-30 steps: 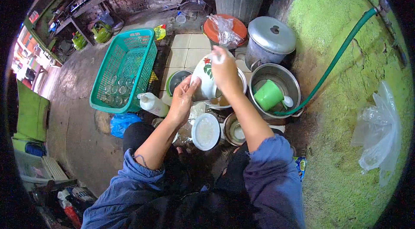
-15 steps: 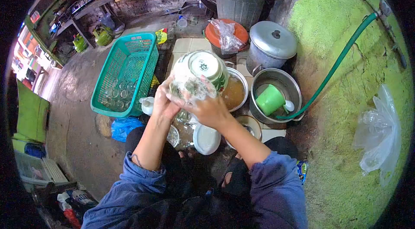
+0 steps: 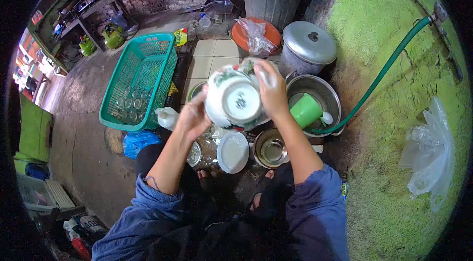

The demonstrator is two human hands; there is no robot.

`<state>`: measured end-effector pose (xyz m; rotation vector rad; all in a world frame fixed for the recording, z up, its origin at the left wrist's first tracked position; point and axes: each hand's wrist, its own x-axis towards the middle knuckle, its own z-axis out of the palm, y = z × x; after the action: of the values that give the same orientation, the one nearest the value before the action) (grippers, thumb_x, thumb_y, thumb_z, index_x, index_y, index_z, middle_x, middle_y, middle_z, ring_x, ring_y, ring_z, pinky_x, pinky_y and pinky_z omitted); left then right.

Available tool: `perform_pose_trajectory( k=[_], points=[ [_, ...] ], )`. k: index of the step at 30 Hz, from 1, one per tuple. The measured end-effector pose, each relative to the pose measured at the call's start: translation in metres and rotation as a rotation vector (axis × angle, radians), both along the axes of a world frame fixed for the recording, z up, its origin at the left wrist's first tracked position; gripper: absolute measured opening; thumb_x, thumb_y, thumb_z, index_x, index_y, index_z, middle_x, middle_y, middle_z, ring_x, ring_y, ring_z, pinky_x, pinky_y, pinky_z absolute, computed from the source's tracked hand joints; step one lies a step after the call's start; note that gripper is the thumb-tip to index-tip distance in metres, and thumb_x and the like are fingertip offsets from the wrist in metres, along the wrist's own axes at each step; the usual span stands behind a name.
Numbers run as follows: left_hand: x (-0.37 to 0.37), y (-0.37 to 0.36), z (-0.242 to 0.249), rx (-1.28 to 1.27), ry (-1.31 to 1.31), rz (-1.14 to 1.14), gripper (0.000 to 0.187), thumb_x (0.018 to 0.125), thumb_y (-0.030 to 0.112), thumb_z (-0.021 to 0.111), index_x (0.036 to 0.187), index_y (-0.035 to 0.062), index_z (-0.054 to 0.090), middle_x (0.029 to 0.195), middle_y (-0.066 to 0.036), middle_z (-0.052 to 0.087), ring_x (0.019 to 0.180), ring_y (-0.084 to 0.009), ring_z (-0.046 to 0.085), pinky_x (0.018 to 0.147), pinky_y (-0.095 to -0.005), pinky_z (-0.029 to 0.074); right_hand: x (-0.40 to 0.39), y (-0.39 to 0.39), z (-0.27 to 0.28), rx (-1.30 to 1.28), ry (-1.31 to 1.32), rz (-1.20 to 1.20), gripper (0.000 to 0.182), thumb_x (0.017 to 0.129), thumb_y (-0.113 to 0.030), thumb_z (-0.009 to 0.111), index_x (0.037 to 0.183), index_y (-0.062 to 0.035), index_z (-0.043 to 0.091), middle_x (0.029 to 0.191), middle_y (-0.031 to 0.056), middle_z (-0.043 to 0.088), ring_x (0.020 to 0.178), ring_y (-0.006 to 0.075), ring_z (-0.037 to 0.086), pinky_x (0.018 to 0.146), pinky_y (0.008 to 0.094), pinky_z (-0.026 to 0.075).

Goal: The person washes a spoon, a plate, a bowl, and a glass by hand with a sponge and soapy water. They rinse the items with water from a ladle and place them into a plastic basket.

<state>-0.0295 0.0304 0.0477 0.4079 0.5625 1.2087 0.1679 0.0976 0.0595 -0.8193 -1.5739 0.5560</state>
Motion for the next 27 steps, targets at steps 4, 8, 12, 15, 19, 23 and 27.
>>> perform_pose_trajectory(
  k=[4, 8, 12, 15, 19, 23, 27],
  points=[
    [0.033, -0.014, -0.017, -0.095, 0.151, -0.105, 0.03, 0.094, 0.024, 0.05, 0.118, 0.0043, 0.051, 0.112, -0.008, 0.061, 0.102, -0.0191, 0.061, 0.09, -0.0369, 0.051, 0.0, 0.006, -0.031, -0.453, -0.326, -0.029, 0.022, 0.089, -0.024, 0.055, 0.096, -0.0043, 0.063, 0.091, 0.0181, 0.063, 0.085, 0.0306, 0.062, 0.073, 0.0392, 0.047],
    [0.048, -0.011, -0.048, -0.062, 0.096, -0.1, 0.03, 0.095, 0.022, 0.048, 0.119, 0.0033, 0.049, 0.114, -0.011, 0.059, 0.103, -0.0201, 0.06, 0.093, -0.0411, 0.048, -0.036, -0.038, -0.019, -0.127, -0.77, -0.112, 0.016, 0.09, -0.015, 0.051, 0.102, -0.0055, 0.055, 0.095, 0.0216, 0.059, 0.092, 0.0399, 0.056, 0.078, 0.0465, 0.044],
    [0.03, 0.006, -0.03, -0.078, -0.051, 0.022, 0.033, 0.097, 0.023, 0.044, 0.123, 0.0019, 0.046, 0.117, -0.014, 0.059, 0.106, -0.0231, 0.06, 0.09, -0.04, 0.051, -0.022, -0.037, -0.018, -0.06, -0.511, -0.185, 0.019, 0.091, -0.014, 0.05, 0.107, -0.0052, 0.052, 0.098, 0.0236, 0.058, 0.093, 0.0436, 0.055, 0.078, 0.0475, 0.043],
    [0.013, 0.014, -0.019, -0.001, -0.135, 0.107, 0.036, 0.098, 0.027, 0.043, 0.123, 0.0013, 0.047, 0.118, -0.013, 0.059, 0.107, -0.0233, 0.06, 0.092, -0.0428, 0.049, -0.012, -0.033, -0.015, 0.032, -0.453, -0.187, 0.019, 0.09, -0.013, 0.053, 0.105, -0.0012, 0.054, 0.104, 0.0212, 0.061, 0.098, 0.0405, 0.056, 0.083, 0.0432, 0.045],
    [-0.007, 0.022, -0.024, 0.044, -0.113, 0.148, 0.038, 0.098, 0.028, 0.043, 0.125, 0.0012, 0.046, 0.119, -0.013, 0.059, 0.108, -0.0239, 0.059, 0.093, -0.045, 0.049, -0.006, -0.046, -0.005, -0.032, -0.605, 0.025, 0.019, 0.089, -0.014, 0.055, 0.103, -0.0016, 0.061, 0.109, 0.0177, 0.061, 0.105, 0.0383, 0.056, 0.09, 0.0403, 0.044],
    [-0.006, 0.017, -0.014, 0.008, -0.051, 0.148, 0.037, 0.097, 0.028, 0.044, 0.124, 0.0019, 0.047, 0.12, -0.012, 0.058, 0.108, -0.0228, 0.059, 0.093, -0.0417, 0.049, 0.021, -0.016, -0.014, 0.105, -0.564, -0.223, 0.024, 0.087, -0.015, 0.056, 0.106, -0.002, 0.061, 0.105, 0.0199, 0.061, 0.096, 0.0396, 0.057, 0.087, 0.0438, 0.045],
    [-0.005, 0.014, -0.018, 0.019, -0.108, 0.104, 0.037, 0.097, 0.026, 0.045, 0.125, 0.0019, 0.046, 0.12, -0.013, 0.058, 0.107, -0.0236, 0.06, 0.091, -0.0432, 0.051, 0.038, 0.007, -0.038, -0.559, -0.012, 0.005, 0.028, 0.091, -0.028, 0.056, 0.111, -0.0082, 0.062, 0.115, 0.0105, 0.059, 0.106, 0.0251, 0.055, 0.089, 0.0378, 0.043]
  ],
)
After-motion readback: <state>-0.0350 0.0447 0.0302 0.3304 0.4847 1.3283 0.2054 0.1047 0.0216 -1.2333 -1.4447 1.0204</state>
